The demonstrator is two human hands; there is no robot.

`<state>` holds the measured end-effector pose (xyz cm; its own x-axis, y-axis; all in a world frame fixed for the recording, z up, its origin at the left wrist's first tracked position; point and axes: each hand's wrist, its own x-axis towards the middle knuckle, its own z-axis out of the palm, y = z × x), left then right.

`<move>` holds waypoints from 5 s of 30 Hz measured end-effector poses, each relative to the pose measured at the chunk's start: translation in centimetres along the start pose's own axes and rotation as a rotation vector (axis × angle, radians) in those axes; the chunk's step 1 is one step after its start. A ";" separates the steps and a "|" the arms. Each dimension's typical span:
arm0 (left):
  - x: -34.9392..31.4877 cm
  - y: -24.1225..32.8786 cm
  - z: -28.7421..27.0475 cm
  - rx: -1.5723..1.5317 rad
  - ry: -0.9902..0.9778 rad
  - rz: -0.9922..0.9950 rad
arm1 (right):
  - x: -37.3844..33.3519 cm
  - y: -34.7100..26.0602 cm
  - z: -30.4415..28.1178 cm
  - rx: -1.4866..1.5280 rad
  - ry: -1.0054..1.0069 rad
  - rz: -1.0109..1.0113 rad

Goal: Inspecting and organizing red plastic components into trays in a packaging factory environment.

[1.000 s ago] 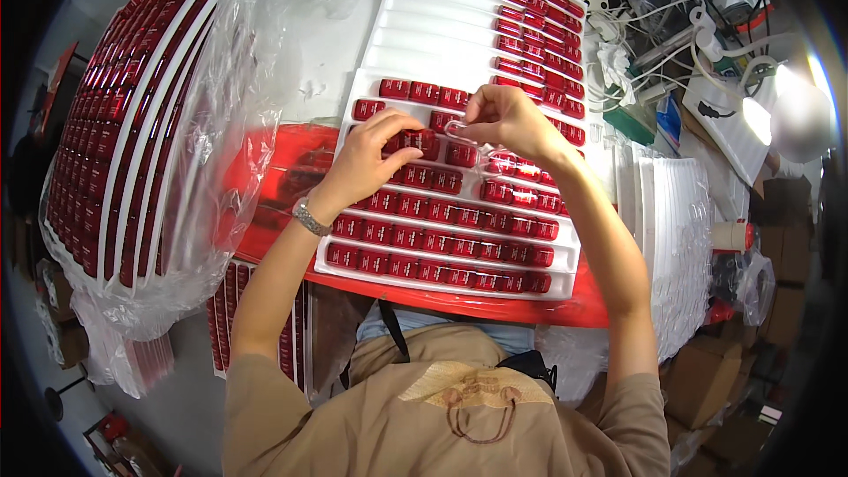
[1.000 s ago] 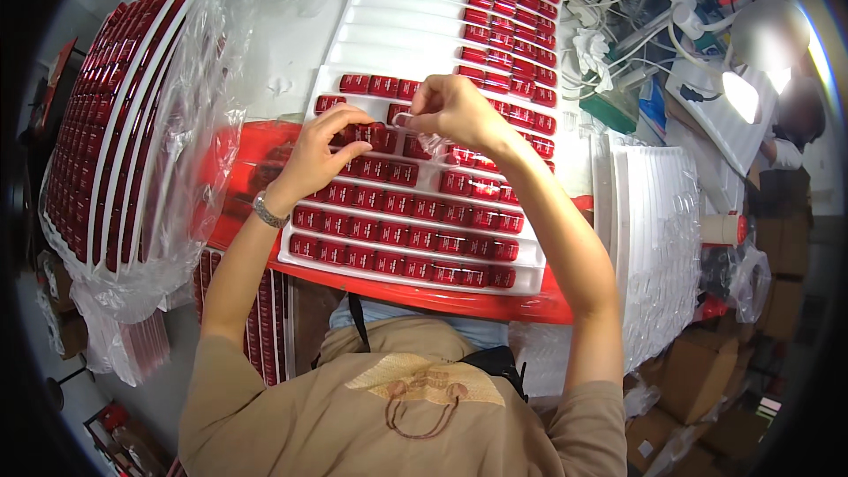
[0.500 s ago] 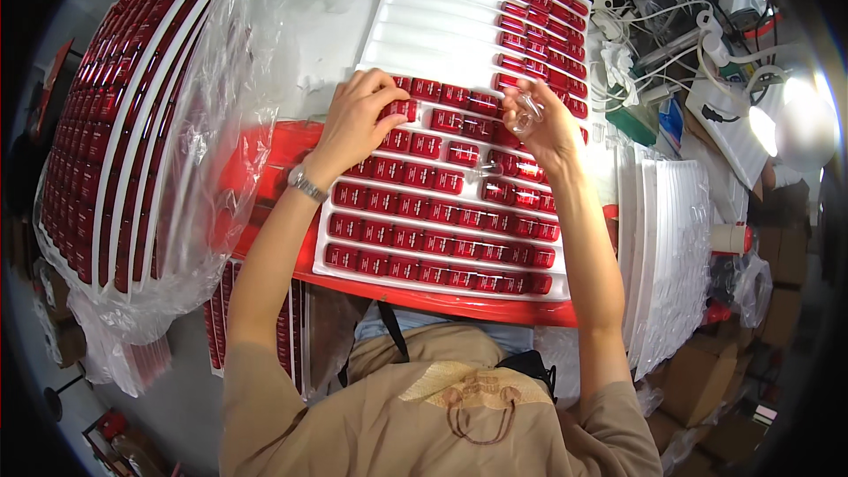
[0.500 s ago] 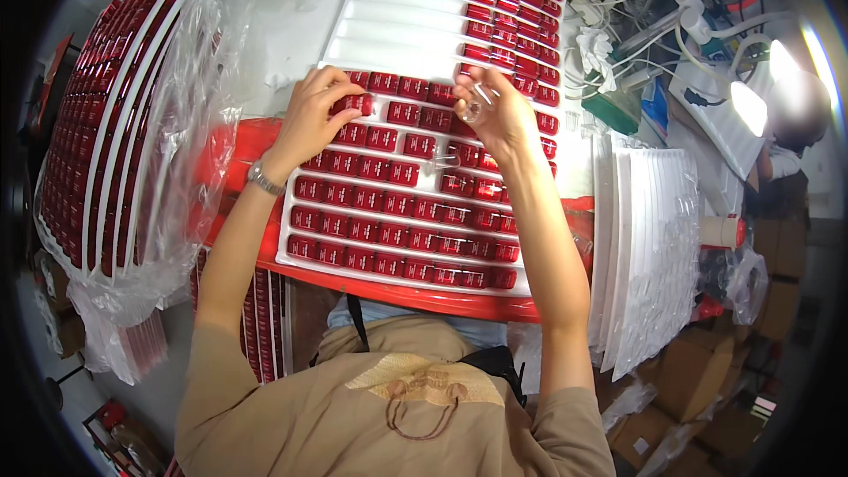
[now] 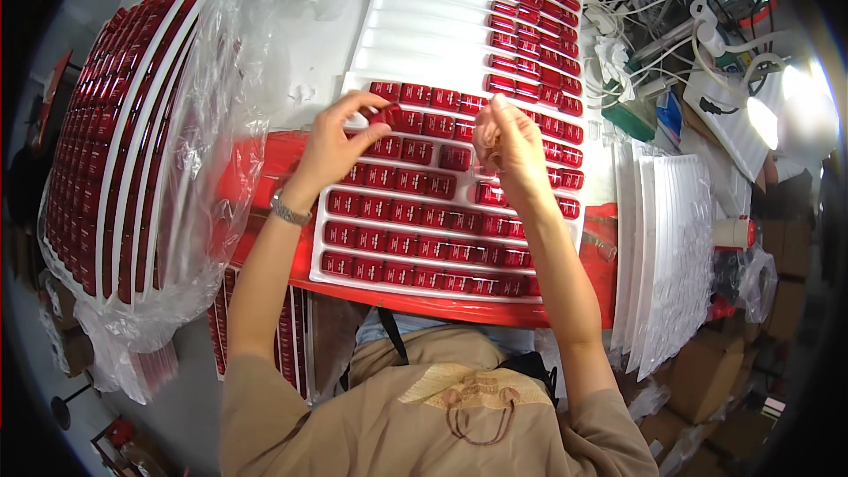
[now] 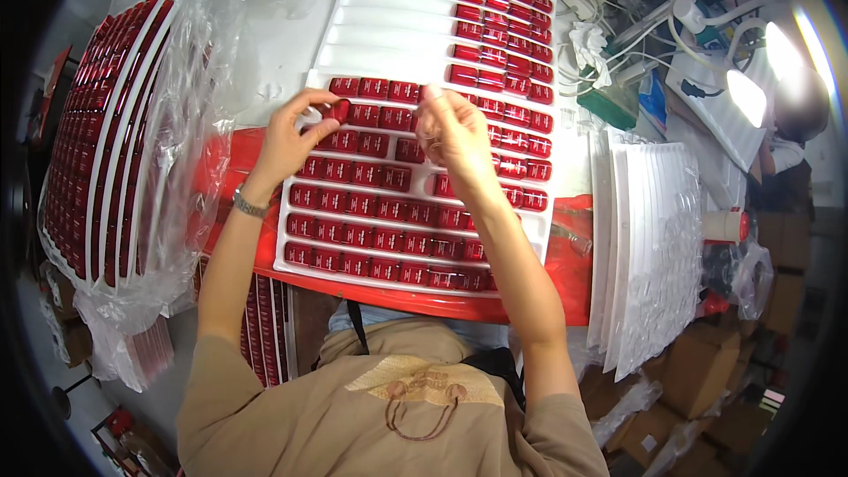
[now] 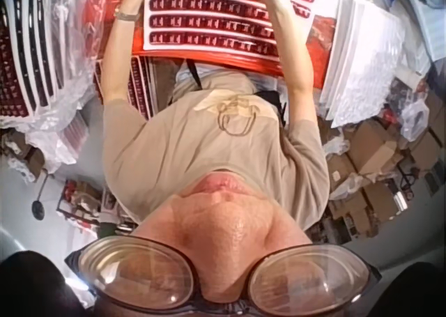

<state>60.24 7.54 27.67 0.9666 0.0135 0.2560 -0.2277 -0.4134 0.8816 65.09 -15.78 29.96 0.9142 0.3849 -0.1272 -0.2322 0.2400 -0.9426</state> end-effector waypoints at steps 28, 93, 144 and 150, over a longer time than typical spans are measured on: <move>0.2 1.6 2.9 0.661 0.096 0.310 | -3.0 1.9 -3.0 -1.382 -0.074 -0.595; -0.7 0.7 3.4 0.560 -0.159 0.292 | -14.4 -14.9 -35.6 -1.944 0.615 0.274; -3.1 0.5 1.2 0.476 0.195 0.189 | -12.2 -13.7 -40.6 -1.779 0.451 -0.092; -2.5 3.9 4.7 0.196 0.067 0.213 | -13.1 -16.4 -38.5 -1.510 0.581 -0.360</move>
<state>57.50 1.61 28.57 0.8881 -0.0347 0.4584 -0.3909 -0.5816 0.7134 69.68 -59.07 35.26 0.9208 0.0591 0.3855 0.1988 -0.9215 -0.3336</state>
